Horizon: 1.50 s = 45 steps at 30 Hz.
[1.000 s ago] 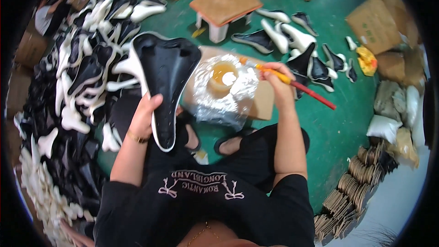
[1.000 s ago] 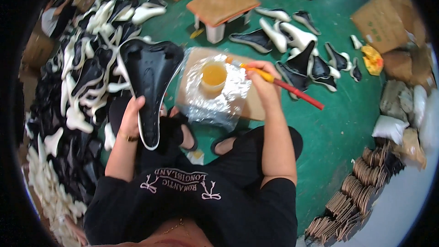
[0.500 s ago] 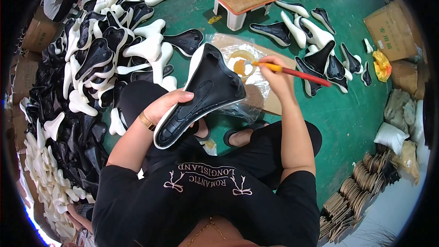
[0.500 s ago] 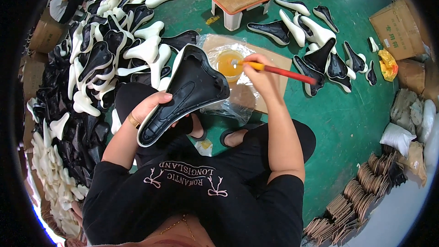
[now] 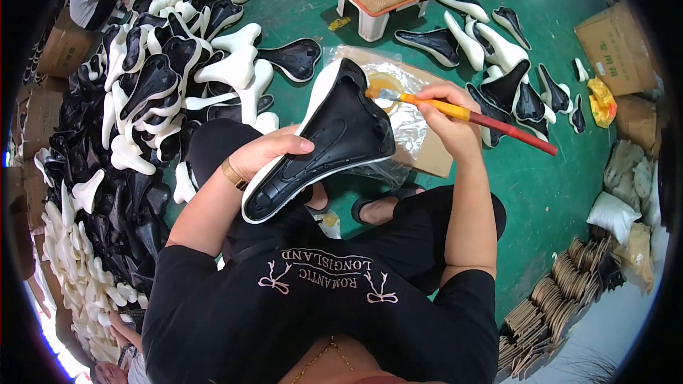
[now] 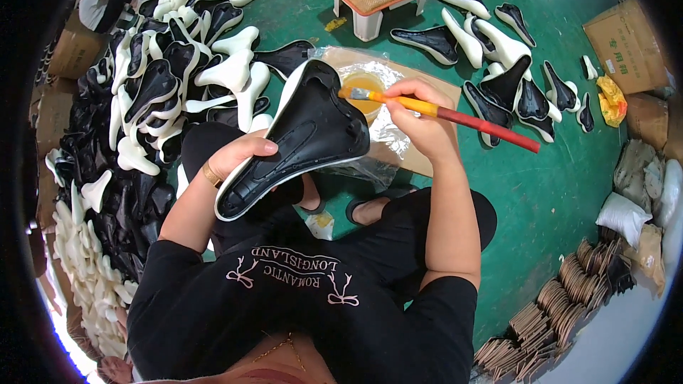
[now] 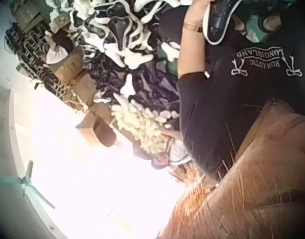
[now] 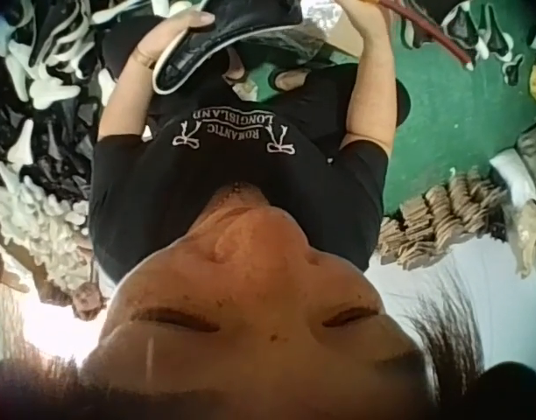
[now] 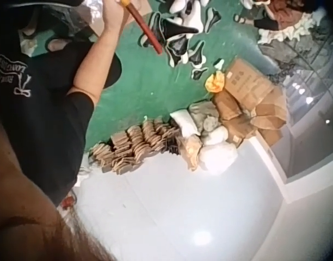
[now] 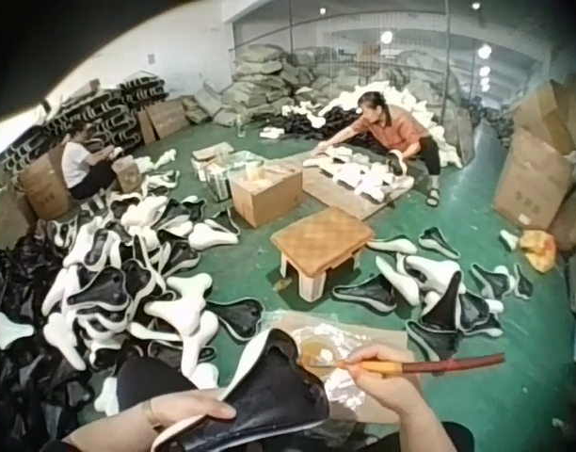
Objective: Apply adhesive to the edges of bicycle seat bases and covers using a paintbrush.
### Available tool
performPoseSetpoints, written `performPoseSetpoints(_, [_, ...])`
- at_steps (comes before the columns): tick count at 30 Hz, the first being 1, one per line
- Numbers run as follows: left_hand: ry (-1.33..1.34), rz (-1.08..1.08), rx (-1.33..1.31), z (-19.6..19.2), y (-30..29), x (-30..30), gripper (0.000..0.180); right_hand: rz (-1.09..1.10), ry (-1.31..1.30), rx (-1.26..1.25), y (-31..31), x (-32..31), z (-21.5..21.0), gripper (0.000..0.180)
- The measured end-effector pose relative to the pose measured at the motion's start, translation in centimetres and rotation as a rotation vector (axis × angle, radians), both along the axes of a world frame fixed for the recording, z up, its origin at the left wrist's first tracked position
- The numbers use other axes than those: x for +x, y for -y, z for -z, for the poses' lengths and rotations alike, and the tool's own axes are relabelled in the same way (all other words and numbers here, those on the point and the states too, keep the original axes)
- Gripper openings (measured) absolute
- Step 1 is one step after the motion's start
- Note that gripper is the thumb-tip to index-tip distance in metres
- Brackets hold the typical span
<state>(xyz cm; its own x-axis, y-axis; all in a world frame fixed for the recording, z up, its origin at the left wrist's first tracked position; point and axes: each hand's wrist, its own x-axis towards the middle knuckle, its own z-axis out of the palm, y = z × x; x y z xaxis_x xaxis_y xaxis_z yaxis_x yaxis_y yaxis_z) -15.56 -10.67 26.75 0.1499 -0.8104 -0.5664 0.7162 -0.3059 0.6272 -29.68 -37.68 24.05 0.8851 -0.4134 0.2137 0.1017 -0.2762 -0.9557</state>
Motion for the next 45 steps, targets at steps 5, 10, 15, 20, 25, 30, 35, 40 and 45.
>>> performPoseSetpoints(5, [0.173, 0.071, -0.092, 0.5, -0.5, 0.7, 0.063, -0.071, -0.159, -0.161, 1.2, -0.6, -0.2, 0.009])
performPoseSetpoints(10, [0.362, 0.043, -0.112, 0.7, -0.6, 0.9, 0.070, -0.022, -0.105, -0.101, 0.6, -0.5, 0.2, 0.008])
performPoseSetpoints(15, [0.590, 0.055, -0.097, 1.2, -0.6, 0.8, 0.072, -0.017, -0.164, -0.111, 0.4, -0.5, 0.2, 0.008])
performPoseSetpoints(20, [0.810, 0.073, -0.017, 1.6, -0.5, 0.7, 0.077, 0.122, -0.155, -0.101, 0.7, 0.5, 1.4, 0.012])
performPoseSetpoints(25, [0.837, 0.061, 0.017, 1.7, 0.0, 0.8, 0.079, 0.088, -0.068, -0.358, 0.7, 1.7, 6.1, 0.015])
performPoseSetpoints(30, [0.937, 0.038, 0.040, 2.0, -0.1, 1.2, 0.083, 0.131, -0.067, 0.231, 1.7, 0.5, 1.6, 0.007])
performPoseSetpoints(35, [1.009, 0.077, 0.005, 1.5, 0.3, 1.2, 0.084, 0.060, -0.101, 0.302, 0.9, 0.5, 1.2, 0.008])
performPoseSetpoints(40, [1.050, 0.123, -0.024, 1.3, 0.5, 1.3, 0.085, 0.067, -0.028, -0.075, 0.5, 0.4, -0.5, 0.010])
performPoseSetpoints(45, [1.126, 0.054, 0.004, 1.6, 1.4, 0.8, 0.086, -0.047, -0.087, 0.029, -0.4, 0.0, -0.4, 0.010])
